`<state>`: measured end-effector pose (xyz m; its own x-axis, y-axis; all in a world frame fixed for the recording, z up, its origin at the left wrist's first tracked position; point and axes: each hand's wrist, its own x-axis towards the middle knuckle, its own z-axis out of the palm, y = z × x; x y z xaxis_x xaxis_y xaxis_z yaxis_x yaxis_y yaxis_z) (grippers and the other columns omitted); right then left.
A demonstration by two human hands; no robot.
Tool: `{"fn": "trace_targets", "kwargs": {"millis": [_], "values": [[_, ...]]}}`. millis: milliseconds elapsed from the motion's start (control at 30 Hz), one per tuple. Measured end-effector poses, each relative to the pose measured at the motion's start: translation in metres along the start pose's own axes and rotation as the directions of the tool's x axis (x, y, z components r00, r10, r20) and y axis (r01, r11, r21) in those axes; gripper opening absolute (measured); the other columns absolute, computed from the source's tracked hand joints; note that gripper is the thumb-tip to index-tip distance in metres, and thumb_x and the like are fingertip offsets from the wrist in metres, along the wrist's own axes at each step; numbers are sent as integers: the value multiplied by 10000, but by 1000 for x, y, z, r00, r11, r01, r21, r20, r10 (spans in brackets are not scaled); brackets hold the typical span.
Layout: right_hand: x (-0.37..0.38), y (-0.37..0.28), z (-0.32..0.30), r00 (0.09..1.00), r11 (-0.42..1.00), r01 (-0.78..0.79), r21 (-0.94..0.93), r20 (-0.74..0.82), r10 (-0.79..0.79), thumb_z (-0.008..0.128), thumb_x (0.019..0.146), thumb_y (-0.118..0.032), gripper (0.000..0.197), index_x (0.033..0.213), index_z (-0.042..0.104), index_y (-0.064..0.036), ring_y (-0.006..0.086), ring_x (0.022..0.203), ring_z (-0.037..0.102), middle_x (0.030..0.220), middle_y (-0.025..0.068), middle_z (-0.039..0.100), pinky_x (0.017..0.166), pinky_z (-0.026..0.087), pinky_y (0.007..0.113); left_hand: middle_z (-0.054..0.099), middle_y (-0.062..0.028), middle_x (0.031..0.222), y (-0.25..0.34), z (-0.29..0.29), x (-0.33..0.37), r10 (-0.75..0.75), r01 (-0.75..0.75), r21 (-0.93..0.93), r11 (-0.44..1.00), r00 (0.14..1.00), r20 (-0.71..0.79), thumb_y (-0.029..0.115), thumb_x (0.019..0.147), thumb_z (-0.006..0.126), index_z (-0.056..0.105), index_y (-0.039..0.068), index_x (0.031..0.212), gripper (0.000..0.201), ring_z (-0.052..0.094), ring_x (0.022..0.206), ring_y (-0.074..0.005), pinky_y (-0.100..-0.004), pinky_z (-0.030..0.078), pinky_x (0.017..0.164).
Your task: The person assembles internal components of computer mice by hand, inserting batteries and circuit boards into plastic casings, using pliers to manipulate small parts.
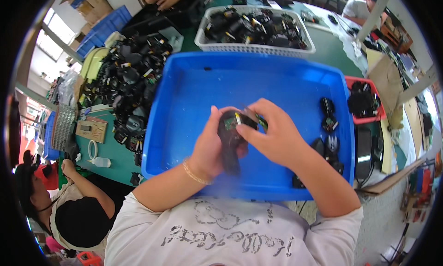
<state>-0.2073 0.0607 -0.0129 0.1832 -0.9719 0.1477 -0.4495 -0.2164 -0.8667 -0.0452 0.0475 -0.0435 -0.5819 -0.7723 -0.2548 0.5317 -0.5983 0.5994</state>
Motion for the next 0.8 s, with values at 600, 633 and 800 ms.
{"fn": "trace_targets", "kwargs": {"millis": [600, 633, 800], "values": [[-9, -23, -24, 872, 700, 384, -602, -13, -489, 657, 564, -31, 462, 1011, 562, -97, 224, 612, 534, 864, 26, 596, 547, 374, 334, 524, -75, 1005, 12, 2, 6, -90, -10, 416, 909, 971, 221, 523, 874, 506, 397, 117, 1242, 560, 554, 755, -159, -304, 487, 631], [-10, -24, -26, 873, 701, 382, -602, -15, -488, 657, 564, -31, 462, 1011, 562, -97, 224, 612, 534, 864, 26, 596, 547, 374, 334, 517, -76, 1025, 13, 1, 6, -95, -19, 454, 891, 969, 227, 514, 873, 515, 384, 116, 1252, 564, 556, 757, -156, -307, 492, 628], [-15, -25, -30, 848, 686, 409, -602, -27, -529, 672, 538, -39, 475, 997, 565, -103, 209, 575, 526, 831, 17, 599, 537, 362, 324, 483, -69, 1137, 14, -1, 4, 0, -123, 513, 849, 972, 233, 464, 868, 558, 339, 112, 1285, 589, 546, 933, -163, -325, 483, 771]]}}
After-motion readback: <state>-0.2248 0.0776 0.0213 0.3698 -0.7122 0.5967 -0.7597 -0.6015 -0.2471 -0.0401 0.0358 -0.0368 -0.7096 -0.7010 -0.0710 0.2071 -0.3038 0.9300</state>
